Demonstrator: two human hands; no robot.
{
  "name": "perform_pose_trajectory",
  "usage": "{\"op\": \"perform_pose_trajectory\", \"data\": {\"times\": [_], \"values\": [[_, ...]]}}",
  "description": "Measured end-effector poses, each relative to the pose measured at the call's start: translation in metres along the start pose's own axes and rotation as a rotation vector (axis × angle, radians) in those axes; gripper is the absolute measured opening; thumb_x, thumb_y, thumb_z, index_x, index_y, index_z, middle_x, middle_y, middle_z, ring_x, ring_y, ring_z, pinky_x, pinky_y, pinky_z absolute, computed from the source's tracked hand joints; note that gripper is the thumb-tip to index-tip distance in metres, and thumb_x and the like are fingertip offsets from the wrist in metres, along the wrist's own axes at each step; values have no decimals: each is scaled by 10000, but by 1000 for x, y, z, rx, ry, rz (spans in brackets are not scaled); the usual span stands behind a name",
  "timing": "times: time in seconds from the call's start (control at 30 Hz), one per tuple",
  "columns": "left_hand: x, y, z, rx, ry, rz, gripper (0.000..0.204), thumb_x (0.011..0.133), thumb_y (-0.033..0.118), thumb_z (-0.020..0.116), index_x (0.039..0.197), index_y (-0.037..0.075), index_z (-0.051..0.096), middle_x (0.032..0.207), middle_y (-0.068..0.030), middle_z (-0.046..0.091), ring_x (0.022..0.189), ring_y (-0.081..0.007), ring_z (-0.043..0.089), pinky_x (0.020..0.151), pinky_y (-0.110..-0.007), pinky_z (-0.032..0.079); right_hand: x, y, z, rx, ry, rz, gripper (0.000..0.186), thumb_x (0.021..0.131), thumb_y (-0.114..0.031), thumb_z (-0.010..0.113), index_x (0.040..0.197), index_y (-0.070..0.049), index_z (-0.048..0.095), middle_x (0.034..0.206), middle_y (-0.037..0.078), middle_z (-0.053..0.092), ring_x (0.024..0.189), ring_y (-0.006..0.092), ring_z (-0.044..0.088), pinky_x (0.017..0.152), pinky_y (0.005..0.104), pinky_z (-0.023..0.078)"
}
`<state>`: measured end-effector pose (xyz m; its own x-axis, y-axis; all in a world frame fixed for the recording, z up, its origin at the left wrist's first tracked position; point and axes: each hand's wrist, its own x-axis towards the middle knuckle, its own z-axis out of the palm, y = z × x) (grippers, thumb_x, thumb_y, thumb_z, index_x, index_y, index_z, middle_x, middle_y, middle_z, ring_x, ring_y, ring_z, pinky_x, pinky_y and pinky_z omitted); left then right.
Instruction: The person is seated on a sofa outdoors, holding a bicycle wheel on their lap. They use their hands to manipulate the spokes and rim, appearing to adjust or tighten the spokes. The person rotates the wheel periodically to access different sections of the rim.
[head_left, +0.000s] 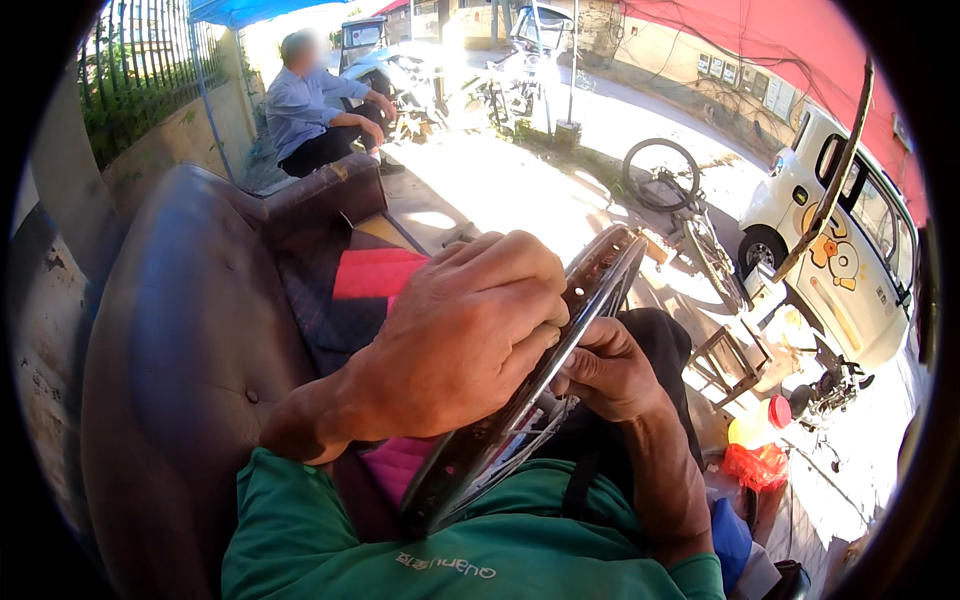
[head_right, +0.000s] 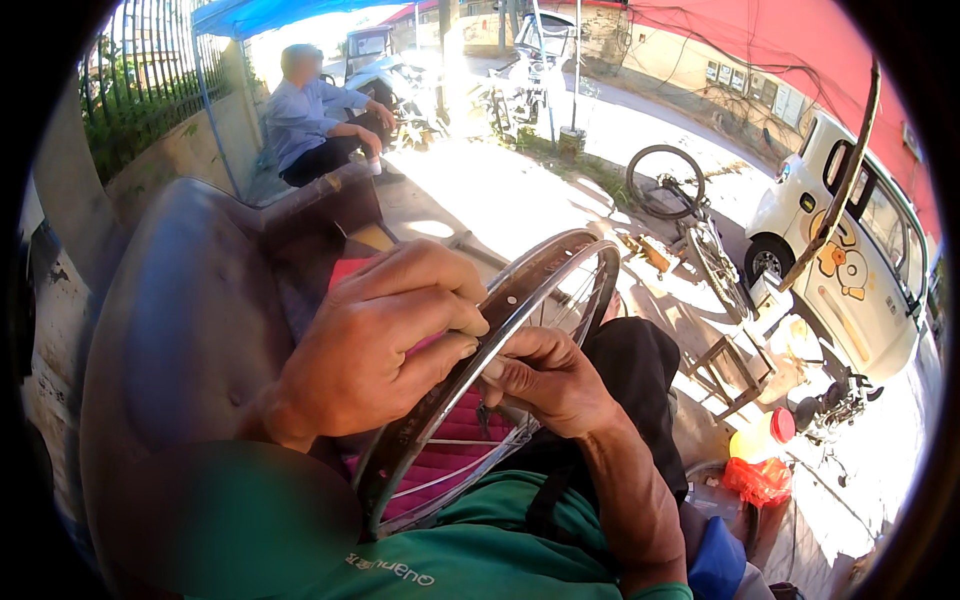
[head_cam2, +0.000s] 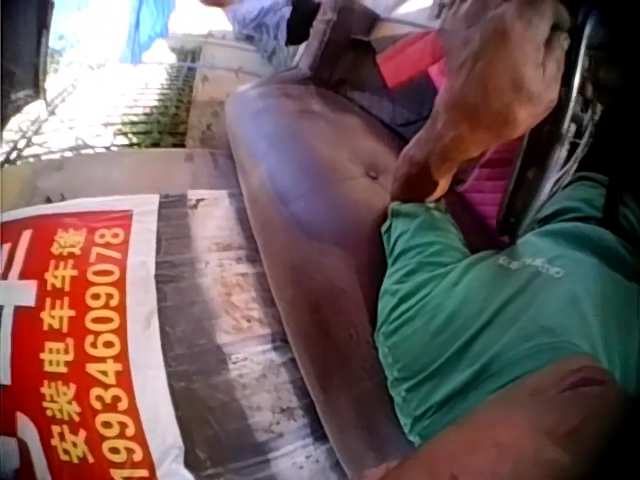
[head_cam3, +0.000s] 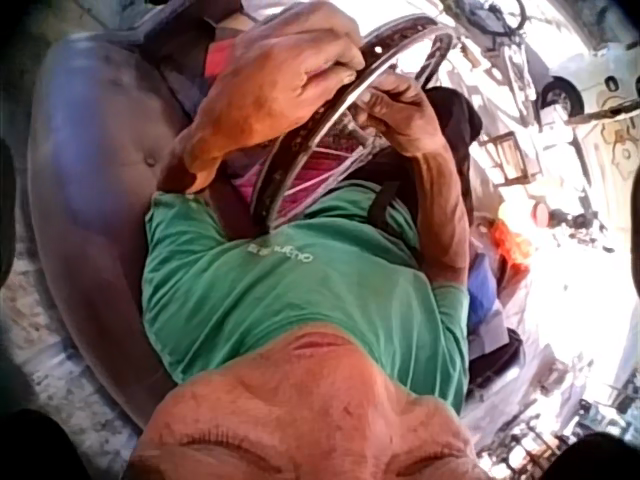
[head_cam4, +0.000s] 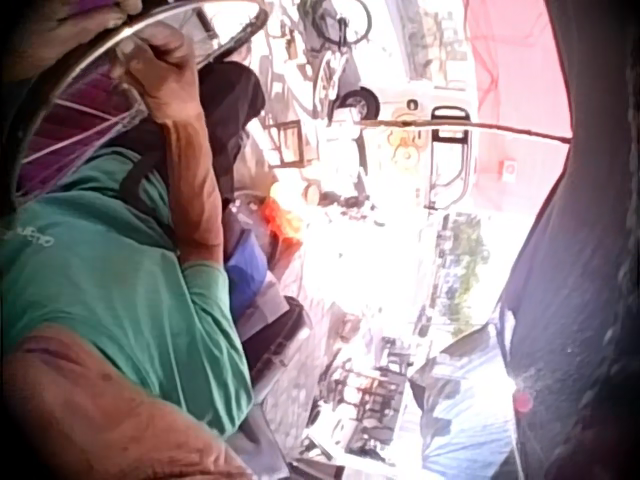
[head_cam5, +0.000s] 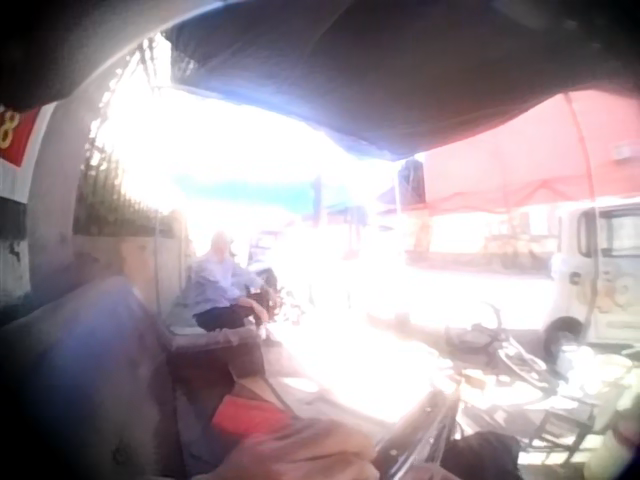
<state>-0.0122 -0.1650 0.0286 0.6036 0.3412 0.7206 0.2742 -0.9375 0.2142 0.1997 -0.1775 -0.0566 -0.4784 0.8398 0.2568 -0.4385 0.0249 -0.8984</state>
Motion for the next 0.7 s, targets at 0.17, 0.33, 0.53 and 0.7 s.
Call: {"op": "perform_pose_trajectory", "data": {"times": [0.17,0.33,0.53,0.7], "values": [[5,1,0,45,9,108,151,727,-33,726,858,10,665,971,-83,625,883,-246,622,780,-343,489,0,6,-5,-22,-5,-53,192,985,-136,605,1111,-25,698,777,15,640,710,67,582,625,206,459],[6,3,1,64,20,117,164,688,-13,747,827,15,665,967,-75,635,872,-271,617,761,-369,490,1,1,-1,-44,-25,-38,197,982,-162,618,1105,-33,699,785,-3,628,720,58,562,622,201,437],[8,11,-2,161,-32,180,195,645,-16,754,813,19,660,928,-86,636,863,-282,622,760,-380,495,0,7,-1,-25,-32,-20,219,981,-191,623,1120,-35,690,789,-8,619,708,44,532,589,192,382],[7,3,-3,37,-49,128,219,646,-35,757,847,2,678,947,-99,647,877,-279,639,764,-366,511,-1,8,-1,-82,-26,-46,207,990,-180,609,1114,-35,689,803,-10,616,713,45,539,603,194,388]]}}
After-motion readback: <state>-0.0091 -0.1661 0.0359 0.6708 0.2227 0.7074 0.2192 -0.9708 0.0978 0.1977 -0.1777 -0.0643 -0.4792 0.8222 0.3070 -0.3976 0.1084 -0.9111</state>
